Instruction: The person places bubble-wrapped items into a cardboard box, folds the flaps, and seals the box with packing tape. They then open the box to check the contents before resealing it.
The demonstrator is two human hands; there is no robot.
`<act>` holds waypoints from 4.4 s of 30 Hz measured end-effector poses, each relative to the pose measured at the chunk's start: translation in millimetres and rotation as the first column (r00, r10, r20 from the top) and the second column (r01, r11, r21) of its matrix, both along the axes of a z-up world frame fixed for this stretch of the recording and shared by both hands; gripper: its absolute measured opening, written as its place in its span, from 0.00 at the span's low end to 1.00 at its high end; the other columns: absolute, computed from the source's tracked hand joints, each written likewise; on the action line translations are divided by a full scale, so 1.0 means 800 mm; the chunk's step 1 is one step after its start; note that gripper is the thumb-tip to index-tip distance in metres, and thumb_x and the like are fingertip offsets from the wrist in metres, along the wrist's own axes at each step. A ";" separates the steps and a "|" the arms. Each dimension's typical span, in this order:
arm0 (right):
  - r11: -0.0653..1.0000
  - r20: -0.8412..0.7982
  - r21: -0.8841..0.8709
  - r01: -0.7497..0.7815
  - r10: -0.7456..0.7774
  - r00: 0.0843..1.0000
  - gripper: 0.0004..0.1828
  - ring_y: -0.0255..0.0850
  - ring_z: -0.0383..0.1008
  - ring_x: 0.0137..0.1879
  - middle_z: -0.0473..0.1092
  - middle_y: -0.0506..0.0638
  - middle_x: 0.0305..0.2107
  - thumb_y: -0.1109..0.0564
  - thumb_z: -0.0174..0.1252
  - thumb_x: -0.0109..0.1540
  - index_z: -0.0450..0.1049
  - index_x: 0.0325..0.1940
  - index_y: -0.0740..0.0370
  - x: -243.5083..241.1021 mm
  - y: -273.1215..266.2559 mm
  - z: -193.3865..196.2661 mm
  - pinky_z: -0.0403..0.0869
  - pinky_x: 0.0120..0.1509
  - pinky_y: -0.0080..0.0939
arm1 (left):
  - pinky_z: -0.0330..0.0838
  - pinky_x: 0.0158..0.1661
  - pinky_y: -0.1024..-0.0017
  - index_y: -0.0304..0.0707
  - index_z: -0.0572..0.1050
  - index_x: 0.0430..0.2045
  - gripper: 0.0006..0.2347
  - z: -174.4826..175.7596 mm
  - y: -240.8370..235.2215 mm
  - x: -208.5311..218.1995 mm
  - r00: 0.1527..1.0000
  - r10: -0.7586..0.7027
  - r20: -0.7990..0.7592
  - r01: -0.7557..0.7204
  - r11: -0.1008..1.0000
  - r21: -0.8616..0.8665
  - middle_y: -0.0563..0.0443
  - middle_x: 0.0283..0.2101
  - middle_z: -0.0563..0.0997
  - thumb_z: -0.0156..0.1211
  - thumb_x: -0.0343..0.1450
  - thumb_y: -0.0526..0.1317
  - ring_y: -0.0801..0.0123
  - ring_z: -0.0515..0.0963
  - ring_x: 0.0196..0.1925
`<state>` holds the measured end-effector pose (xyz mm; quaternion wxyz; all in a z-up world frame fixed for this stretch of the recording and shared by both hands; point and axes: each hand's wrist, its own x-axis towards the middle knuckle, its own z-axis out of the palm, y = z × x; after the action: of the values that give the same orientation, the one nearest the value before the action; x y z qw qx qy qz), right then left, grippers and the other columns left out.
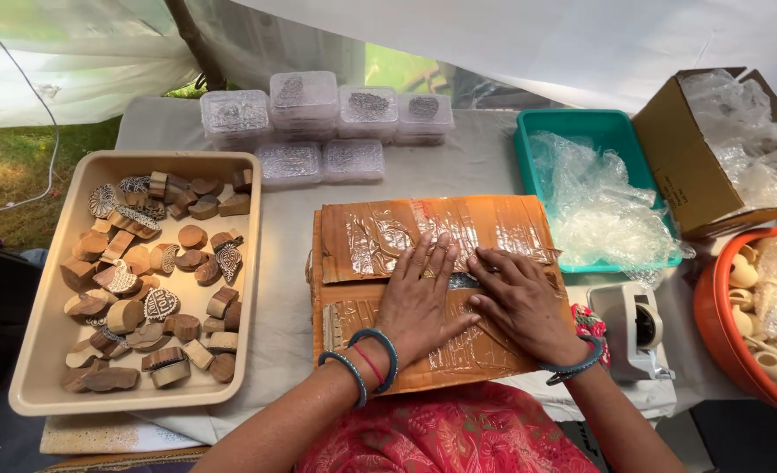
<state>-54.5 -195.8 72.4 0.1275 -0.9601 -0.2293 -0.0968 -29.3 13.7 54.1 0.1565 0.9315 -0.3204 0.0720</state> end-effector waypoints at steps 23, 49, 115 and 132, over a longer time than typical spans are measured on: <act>0.969 -0.094 -0.224 0.105 -0.128 0.987 0.46 0.46 0.41 0.82 0.46 0.53 0.77 0.27 0.41 0.67 0.49 0.80 0.57 0.033 -0.023 -0.020 0.37 0.80 0.63 | 0.39 0.71 0.53 0.29 0.55 0.68 0.37 -0.027 -0.009 0.006 1.000 -0.018 0.021 0.017 0.999 0.035 0.42 0.75 0.52 0.41 0.72 0.62 0.56 0.45 0.78; 0.979 -0.015 0.033 0.204 -0.203 0.979 0.38 0.43 0.58 0.75 0.63 0.51 0.66 0.27 0.39 0.66 0.69 0.65 0.54 0.207 0.121 -0.047 0.52 0.74 0.71 | 0.51 0.69 0.47 0.21 0.70 0.55 0.31 -0.013 -0.008 0.003 0.993 -0.003 0.114 -0.003 0.999 0.053 0.32 0.64 0.70 0.53 0.71 0.56 0.44 0.63 0.71; 0.958 -0.285 -0.286 0.003 -0.088 0.954 0.46 0.63 0.77 0.53 0.77 0.65 0.46 0.19 0.44 0.66 0.75 0.61 0.62 0.220 0.098 -0.060 0.73 0.55 0.60 | 0.74 0.59 0.59 0.40 0.72 0.61 0.19 -0.100 0.164 -0.101 0.804 0.481 -0.349 -0.567 0.445 -0.693 0.38 0.68 0.71 0.47 0.80 0.51 0.52 0.77 0.64; 0.975 -0.254 -0.220 -0.017 -0.041 0.966 0.38 0.66 0.76 0.55 0.75 0.71 0.46 0.29 0.42 0.74 0.76 0.62 0.66 0.237 0.081 -0.079 0.71 0.61 0.61 | 0.43 0.70 0.41 0.36 0.72 0.53 0.26 -0.345 0.388 -0.176 -0.174 0.964 -0.201 -0.957 -0.117 0.267 0.47 0.57 0.75 0.72 0.60 0.40 0.59 0.70 0.63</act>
<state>135.3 -130.7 9.5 0.0484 -0.9741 -0.2143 0.0539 -170.0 323.7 -221.9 0.0905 0.8519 0.5158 0.0022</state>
